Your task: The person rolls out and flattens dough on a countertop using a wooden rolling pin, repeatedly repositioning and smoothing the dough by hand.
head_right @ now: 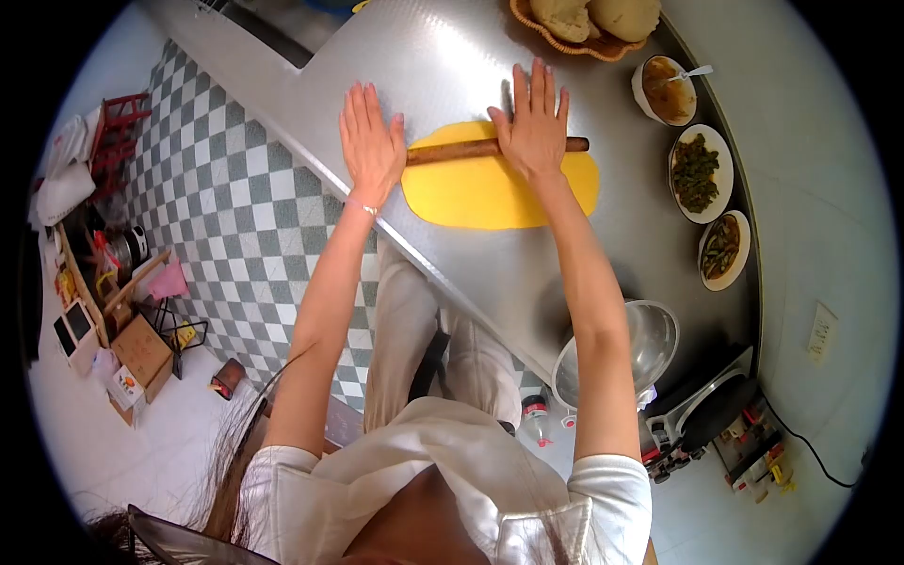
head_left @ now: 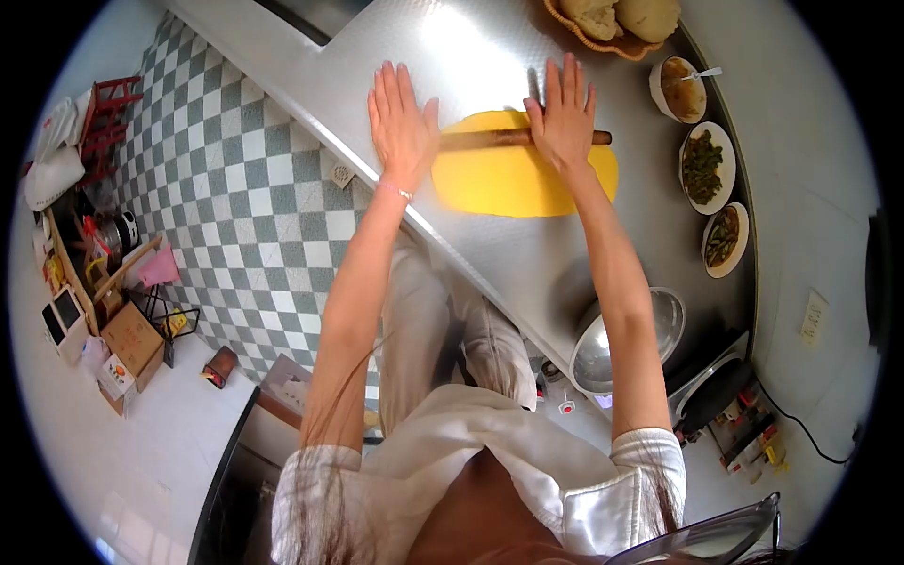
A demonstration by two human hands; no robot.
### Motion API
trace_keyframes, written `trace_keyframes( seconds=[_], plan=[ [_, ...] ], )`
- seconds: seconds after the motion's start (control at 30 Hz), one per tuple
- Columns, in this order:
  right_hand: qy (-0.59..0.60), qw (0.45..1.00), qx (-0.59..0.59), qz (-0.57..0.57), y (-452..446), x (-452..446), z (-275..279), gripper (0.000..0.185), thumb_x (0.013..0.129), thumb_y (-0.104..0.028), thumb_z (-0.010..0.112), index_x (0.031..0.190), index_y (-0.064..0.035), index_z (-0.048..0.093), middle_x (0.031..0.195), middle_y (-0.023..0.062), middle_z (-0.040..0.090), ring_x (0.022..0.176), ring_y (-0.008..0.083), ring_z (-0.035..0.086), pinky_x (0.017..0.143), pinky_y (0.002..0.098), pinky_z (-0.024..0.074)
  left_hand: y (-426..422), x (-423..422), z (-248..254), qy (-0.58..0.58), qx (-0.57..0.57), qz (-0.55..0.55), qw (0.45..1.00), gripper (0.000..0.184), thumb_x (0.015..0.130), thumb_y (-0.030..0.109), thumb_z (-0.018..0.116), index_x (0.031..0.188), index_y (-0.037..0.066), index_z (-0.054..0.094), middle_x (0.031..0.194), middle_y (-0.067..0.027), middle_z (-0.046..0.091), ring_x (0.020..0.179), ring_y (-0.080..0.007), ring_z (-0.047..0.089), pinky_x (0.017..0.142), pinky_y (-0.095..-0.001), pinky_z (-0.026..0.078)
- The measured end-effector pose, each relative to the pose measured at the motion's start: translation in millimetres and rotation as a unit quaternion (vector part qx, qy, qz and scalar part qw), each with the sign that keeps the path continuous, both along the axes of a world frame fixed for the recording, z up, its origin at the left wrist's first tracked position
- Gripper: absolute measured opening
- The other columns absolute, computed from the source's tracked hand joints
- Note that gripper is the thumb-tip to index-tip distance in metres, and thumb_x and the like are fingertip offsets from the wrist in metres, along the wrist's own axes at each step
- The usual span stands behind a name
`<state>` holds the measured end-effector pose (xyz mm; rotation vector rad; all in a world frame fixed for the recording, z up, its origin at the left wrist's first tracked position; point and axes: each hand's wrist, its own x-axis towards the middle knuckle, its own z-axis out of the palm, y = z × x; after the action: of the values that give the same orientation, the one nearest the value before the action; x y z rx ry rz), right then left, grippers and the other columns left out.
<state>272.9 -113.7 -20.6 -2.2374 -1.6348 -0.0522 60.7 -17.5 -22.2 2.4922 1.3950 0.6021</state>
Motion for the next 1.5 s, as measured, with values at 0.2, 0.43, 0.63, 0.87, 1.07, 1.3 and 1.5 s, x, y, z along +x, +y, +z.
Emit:
trace_keyframes(
  seconds=[0.2,0.43,0.63,0.87,1.07,1.3,1.5],
  plan=[
    [0.051,0.995,-0.087,0.029,-115,-42,10,0.058,0.092,-0.032,0.047,0.143,-0.0057,0.036,0.151,0.016,0.03,0.139,0.0336,0.026,0.113,0.0529,0.0167,-100,-54,15,0.062,-0.148,-0.076,0.984,0.057,0.093,0.024,0.043,0.143,0.0,0.031,0.15,-0.0193,0.03,0.139,-0.0369,0.026,0.114,-0.0471,0.017],
    [0.021,1.0,0.007,-0.003,-44,-4,5,0.057,0.09,-0.031,0.048,0.14,-0.0076,0.039,0.15,0.017,0.03,0.139,0.0339,0.027,0.112,0.0531,0.0175,-44,-13,8,-0.019,-0.046,-0.012,0.999,0.057,0.093,0.023,0.043,0.142,-0.002,0.031,0.149,-0.0201,0.03,0.139,-0.037,0.025,0.114,-0.0472,0.018],
    [0.011,0.999,-0.047,-0.006,-109,-29,2,0.062,0.086,-0.035,0.057,0.14,-0.0095,0.04,0.151,0.0123,0.03,0.138,0.0313,0.028,0.111,0.0554,0.0183,-101,-38,6,0.047,-0.098,-0.075,0.991,0.065,0.087,0.026,0.057,0.142,-0.001,0.033,0.147,-0.0183,0.033,0.136,-0.0347,0.031,0.112,-0.0468,0.021],
    [0.081,0.985,-0.084,0.129,-155,-28,14,0.048,0.078,-0.013,0.067,0.123,-0.0075,0.052,0.14,0.0087,0.045,0.133,0.0266,0.038,0.109,0.0481,0.0282,-118,-84,5,0.015,-0.114,-0.232,0.966,0.046,0.077,0.013,0.069,0.119,0.002,0.056,0.139,-0.0155,0.044,0.124,-0.0329,0.047,0.102,-0.0421,0.039],
    [0.076,0.989,-0.021,0.125,-124,-17,35,0.038,0.079,-0.007,0.063,0.116,-0.0069,0.055,0.131,0.0088,0.053,0.128,0.0275,0.045,0.108,0.0463,0.031,-98,-62,41,-0.037,-0.119,-0.166,0.978,0.037,0.075,0.0,0.065,0.111,0.001,0.058,0.132,-0.0141,0.051,0.116,-0.0309,0.053,0.096,-0.0392,0.043],
    [0.054,0.992,-0.078,0.086,-100,-26,13,0.057,0.086,-0.032,0.058,0.137,-0.0118,0.044,0.148,0.011,0.035,0.138,0.0299,0.029,0.112,0.0519,0.0212,-84,-52,18,0.05,-0.084,-0.103,0.99,0.057,0.085,0.019,0.059,0.136,-0.001,0.04,0.145,-0.0208,0.036,0.132,-0.0357,0.035,0.11,-0.047,0.026],
    [0.024,0.998,0.05,-0.037,9,3,-1,0.063,0.09,-0.038,0.053,0.144,-0.0108,0.035,0.153,0.0166,0.024,0.141,0.0348,0.022,0.113,0.0547,0.0157,-6,1,7,0.077,-0.013,-0.037,0.996,0.069,0.086,0.026,0.059,0.143,-0.001,0.031,0.15,-0.0199,0.028,0.139,-0.0333,0.027,0.114,-0.0462,0.018]
  ],
)
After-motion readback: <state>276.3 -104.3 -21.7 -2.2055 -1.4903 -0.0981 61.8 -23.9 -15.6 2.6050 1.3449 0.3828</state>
